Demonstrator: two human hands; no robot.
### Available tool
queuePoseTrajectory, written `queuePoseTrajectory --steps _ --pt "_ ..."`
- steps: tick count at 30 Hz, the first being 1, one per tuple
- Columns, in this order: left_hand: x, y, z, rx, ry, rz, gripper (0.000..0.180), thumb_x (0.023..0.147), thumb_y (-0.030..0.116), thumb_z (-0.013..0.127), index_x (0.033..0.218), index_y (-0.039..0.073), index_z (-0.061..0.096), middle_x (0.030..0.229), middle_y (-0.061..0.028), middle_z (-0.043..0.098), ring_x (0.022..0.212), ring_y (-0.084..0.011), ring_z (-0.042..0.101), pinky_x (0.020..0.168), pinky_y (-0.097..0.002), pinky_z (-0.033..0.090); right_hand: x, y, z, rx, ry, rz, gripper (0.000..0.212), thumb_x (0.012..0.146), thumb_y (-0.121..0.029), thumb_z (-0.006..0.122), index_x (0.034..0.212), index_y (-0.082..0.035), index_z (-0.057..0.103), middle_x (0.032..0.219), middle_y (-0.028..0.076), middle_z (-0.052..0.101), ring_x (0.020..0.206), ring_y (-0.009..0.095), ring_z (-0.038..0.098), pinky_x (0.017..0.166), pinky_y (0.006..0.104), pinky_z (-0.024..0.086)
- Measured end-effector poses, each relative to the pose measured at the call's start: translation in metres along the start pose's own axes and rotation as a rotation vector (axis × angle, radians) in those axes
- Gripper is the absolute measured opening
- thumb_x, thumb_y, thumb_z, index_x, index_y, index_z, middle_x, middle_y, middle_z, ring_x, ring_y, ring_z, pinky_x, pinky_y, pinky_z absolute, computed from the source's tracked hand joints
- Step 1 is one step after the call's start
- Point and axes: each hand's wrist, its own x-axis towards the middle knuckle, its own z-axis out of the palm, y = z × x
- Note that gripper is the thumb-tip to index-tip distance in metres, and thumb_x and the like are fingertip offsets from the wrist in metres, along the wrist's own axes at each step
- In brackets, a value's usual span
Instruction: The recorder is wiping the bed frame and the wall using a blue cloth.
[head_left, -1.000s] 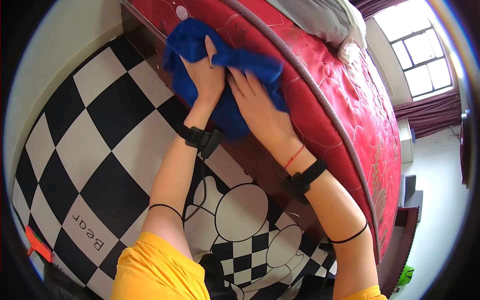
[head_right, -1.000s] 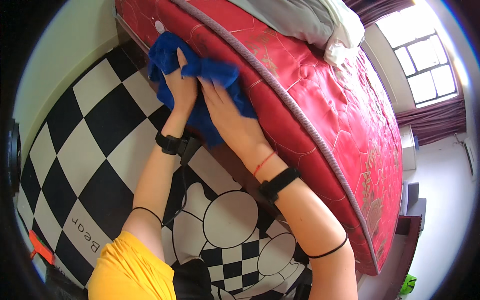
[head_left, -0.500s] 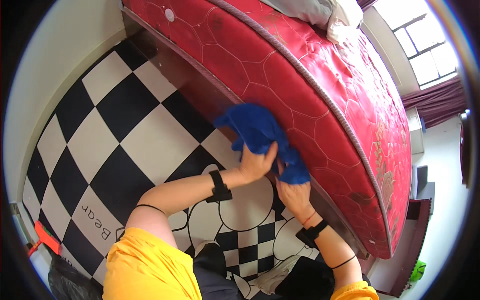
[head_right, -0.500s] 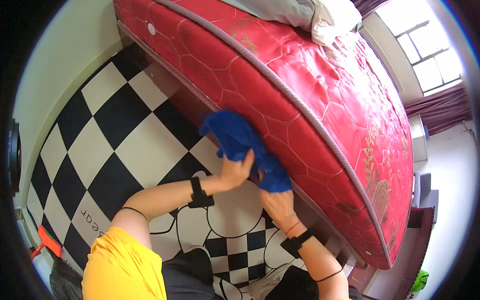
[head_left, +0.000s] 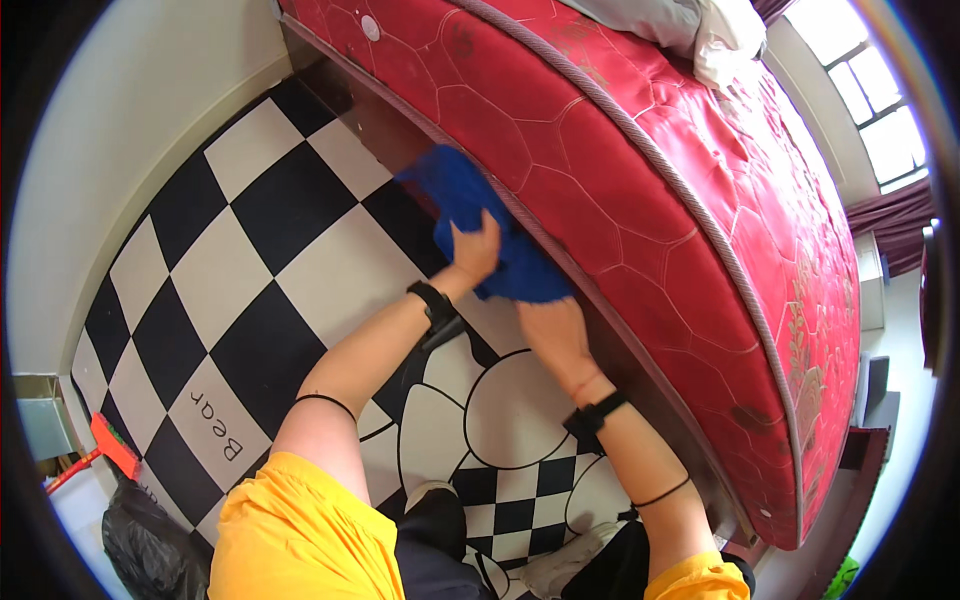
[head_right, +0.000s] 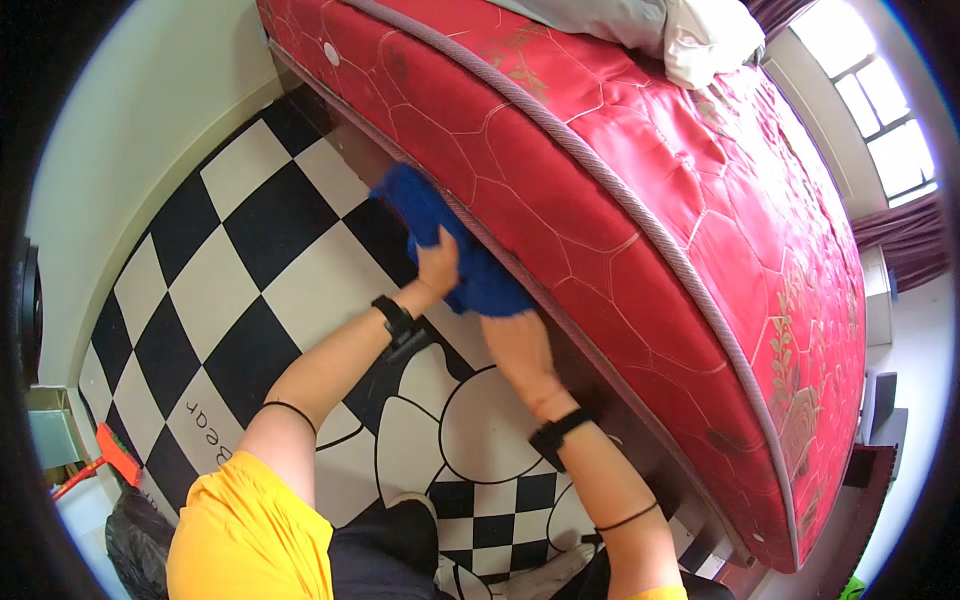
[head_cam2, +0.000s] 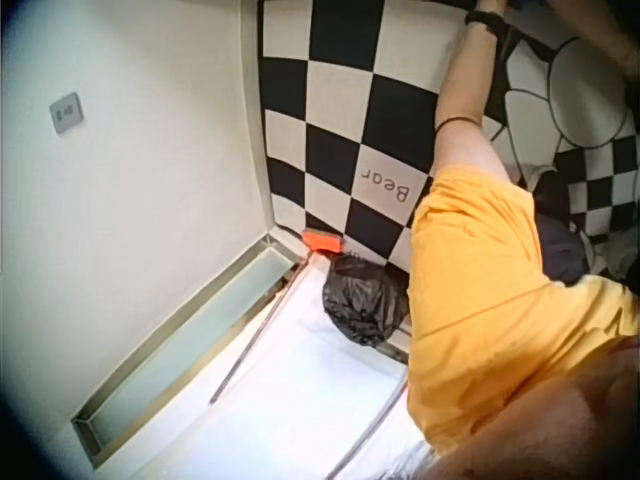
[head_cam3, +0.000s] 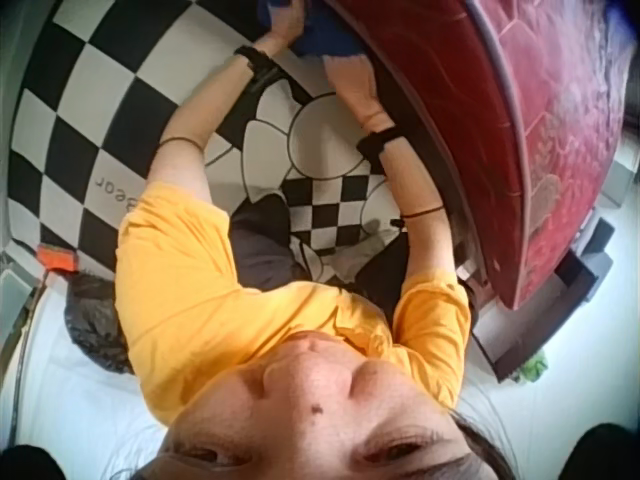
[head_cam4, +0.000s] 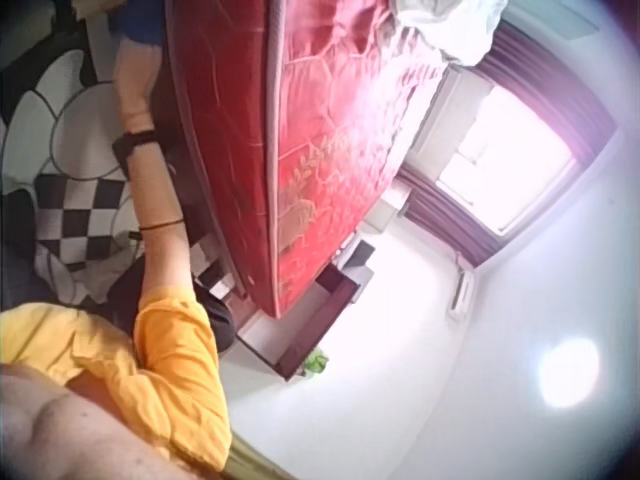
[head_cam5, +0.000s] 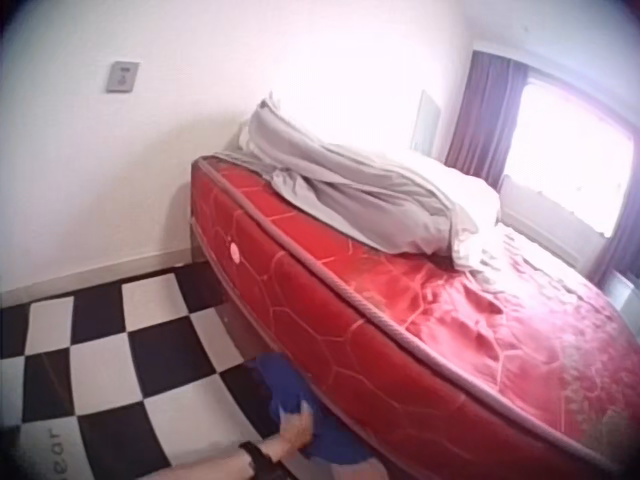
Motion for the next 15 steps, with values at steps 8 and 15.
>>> queuePoseTrajectory --steps 8,15 --pt "0.056 -0.112 0.015 -1.096 0.034 -1.229 0.076 0.101 0.065 0.031 0.136 0.001 0.051 0.123 -0.0115 0.062 0.107 -0.0241 0.060 0.096 -0.0367 0.048 0.075 -0.009 0.049 -0.042 -0.042 -0.044 0.009 0.079 -0.012 0.058 0.074 -0.012 0.066 0.074 0.008 0.066 0.076 0.024 0.066 0.072 0.0363 0.049" --pt "-0.045 -0.072 0.032 -0.259 -0.338 -0.910 0.035 0.101 0.012 0.036 0.130 -0.006 0.045 0.100 -0.0369 0.064 0.102 -0.0470 0.063 0.087 -0.0542 0.048 -0.039 -0.009 0.064 0.084 -0.141 0.045 0.017 0.080 -0.010 0.056 0.090 -0.006 0.069 0.092 0.012 0.069 0.086 0.026 0.066 0.081 0.0384 0.049"
